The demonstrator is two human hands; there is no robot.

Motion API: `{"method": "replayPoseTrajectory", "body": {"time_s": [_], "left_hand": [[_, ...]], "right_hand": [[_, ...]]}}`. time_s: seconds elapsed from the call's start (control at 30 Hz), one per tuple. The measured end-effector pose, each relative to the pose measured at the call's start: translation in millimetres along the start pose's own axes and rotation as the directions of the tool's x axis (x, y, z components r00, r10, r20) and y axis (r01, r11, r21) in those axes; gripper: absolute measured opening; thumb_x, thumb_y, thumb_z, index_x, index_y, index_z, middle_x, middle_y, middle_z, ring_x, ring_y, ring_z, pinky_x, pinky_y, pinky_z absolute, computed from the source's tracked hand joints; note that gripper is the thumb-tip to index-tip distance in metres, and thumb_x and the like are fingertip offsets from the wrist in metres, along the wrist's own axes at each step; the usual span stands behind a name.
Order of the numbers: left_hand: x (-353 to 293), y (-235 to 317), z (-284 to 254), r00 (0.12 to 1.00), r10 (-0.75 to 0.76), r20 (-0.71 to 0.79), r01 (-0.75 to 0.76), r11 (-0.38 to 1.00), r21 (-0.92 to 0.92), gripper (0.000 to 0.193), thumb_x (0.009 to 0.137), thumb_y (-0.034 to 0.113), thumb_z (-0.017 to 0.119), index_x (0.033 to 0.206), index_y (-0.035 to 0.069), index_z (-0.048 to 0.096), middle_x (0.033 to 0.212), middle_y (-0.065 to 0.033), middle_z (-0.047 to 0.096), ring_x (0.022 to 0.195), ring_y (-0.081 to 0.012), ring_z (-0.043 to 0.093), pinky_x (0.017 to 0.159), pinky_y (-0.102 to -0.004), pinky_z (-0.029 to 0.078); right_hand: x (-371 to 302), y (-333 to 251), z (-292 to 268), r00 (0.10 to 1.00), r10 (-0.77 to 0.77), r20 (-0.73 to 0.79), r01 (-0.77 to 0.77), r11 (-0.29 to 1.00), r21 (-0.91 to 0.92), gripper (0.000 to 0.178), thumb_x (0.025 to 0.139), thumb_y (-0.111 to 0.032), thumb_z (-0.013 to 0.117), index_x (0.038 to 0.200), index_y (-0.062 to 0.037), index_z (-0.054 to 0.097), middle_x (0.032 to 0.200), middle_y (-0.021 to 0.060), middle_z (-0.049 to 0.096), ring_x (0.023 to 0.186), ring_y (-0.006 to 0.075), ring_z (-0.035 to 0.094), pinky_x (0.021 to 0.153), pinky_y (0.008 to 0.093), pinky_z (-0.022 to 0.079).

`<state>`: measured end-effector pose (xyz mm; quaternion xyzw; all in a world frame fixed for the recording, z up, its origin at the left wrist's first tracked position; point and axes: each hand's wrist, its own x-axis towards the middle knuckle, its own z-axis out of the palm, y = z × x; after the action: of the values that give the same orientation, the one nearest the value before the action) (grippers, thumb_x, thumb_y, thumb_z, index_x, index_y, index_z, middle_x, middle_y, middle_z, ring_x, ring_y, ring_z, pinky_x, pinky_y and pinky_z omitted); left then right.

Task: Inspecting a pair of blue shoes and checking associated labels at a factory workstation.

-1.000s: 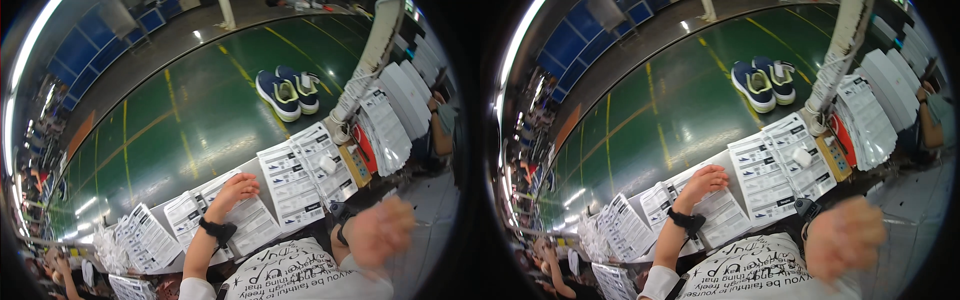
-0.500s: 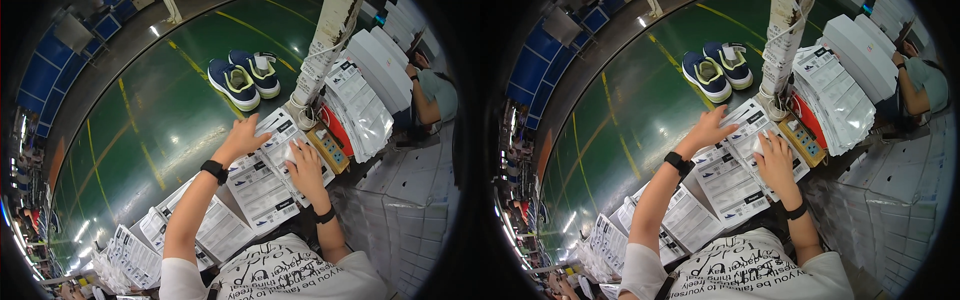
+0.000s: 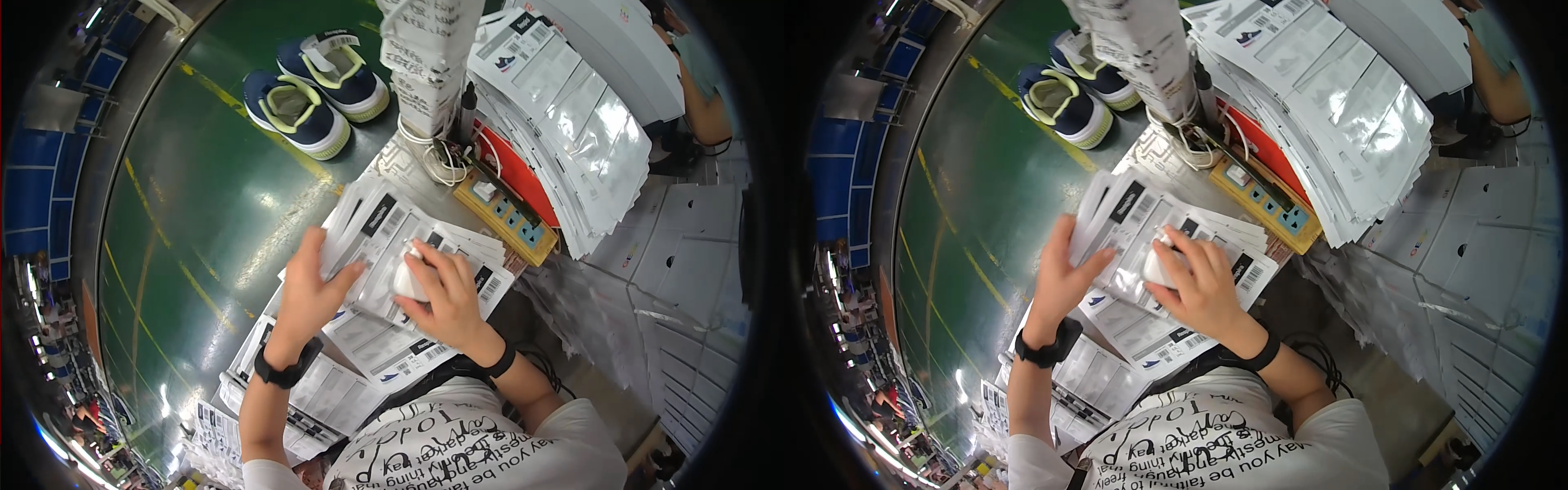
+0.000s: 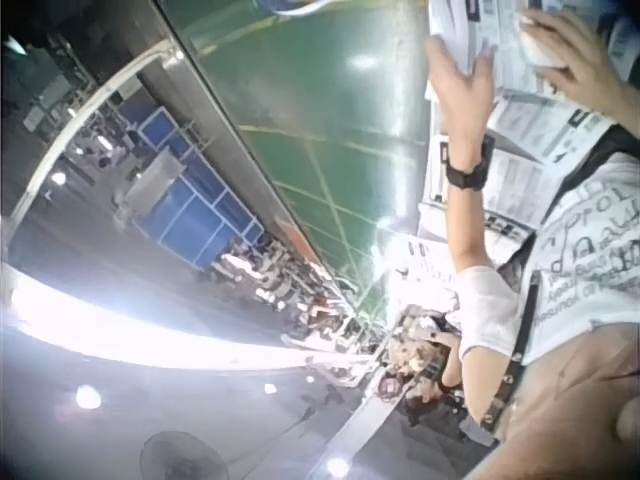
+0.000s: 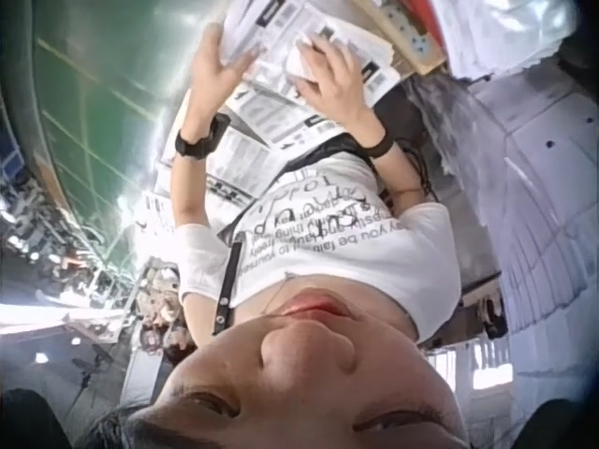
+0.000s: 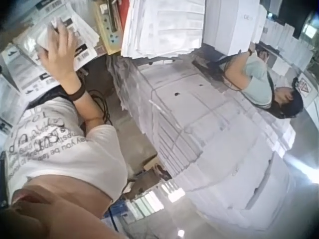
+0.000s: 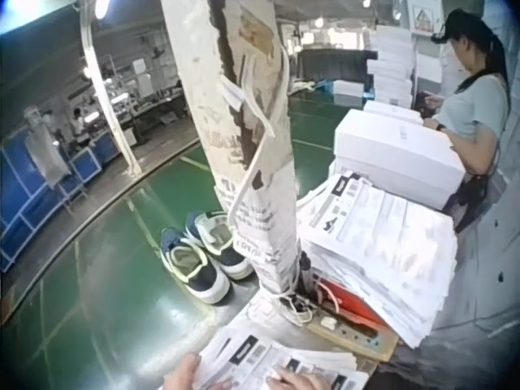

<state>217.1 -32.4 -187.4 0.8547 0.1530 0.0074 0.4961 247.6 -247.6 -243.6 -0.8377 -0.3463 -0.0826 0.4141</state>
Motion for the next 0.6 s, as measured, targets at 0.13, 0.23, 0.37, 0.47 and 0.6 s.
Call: {"method": "replayPoseTrajectory", "body": {"time_s": [0.13,0.23,0.37,0.47,0.6], "left_hand": [[-39,1,-4,0.977,0.181,-0.110,-0.170,0.980,0.107,0.036,0.073,-0.001,0.077,0.100,-0.001,0.053,0.079,-0.0120,0.062,0.065,-0.0187,0.057,0.061,-0.0285,0.047],[-63,2,-9,0.910,0.412,-0.057,-0.415,0.901,-0.128,0.027,0.074,0.001,0.072,0.087,0.003,0.049,0.088,-0.0186,0.071,0.074,-0.0280,0.065,0.063,-0.0334,0.053],[-83,22,-19,0.821,0.562,0.095,-0.567,0.823,0.027,0.020,0.069,0.006,0.064,0.070,0.009,0.044,0.095,-0.0161,0.074,0.073,-0.0288,0.063,0.063,-0.0360,0.055],[-87,44,-19,0.839,0.517,0.169,-0.526,0.851,0.009,0.021,0.067,0.004,0.064,0.069,0.008,0.043,0.096,-0.0181,0.073,0.073,-0.0278,0.062,0.063,-0.0352,0.055],[-90,63,-18,0.917,0.355,0.184,-0.389,0.899,0.203,0.012,0.053,0.006,0.064,0.054,0.011,0.054,0.086,-0.0064,0.073,0.071,-0.0213,0.062,0.063,-0.0335,0.053]], "right_hand": [[-6,-3,-4,0.982,-0.160,-0.096,0.160,0.987,-0.012,0.049,0.076,-0.027,0.080,0.114,-0.0007,0.063,0.124,0.0162,0.060,0.089,0.0266,0.059,0.074,0.0355,0.049],[-22,-3,-5,0.938,-0.300,-0.175,0.315,0.947,0.066,0.038,0.081,-0.026,0.076,0.110,-0.0018,0.066,0.124,0.0128,0.059,0.086,0.0238,0.060,0.072,0.0343,0.050],[-63,4,-9,0.873,-0.480,-0.083,0.487,0.863,0.135,0.028,0.076,-0.007,0.072,0.103,-0.0013,0.070,0.111,0.0103,0.062,0.085,0.0270,0.063,0.076,0.0384,0.056],[-94,12,-3,0.789,-0.614,-0.015,0.599,0.764,0.238,0.031,0.075,-0.012,0.077,0.103,0.0008,0.070,0.105,0.0088,0.067,0.086,0.0277,0.064,0.081,0.0372,0.055],[-121,16,-7,0.779,-0.627,0.034,0.601,0.761,0.244,0.033,0.075,-0.013,0.077,0.104,0.0009,0.069,0.107,0.0094,0.066,0.087,0.0277,0.063,0.081,0.0369,0.054]]}}
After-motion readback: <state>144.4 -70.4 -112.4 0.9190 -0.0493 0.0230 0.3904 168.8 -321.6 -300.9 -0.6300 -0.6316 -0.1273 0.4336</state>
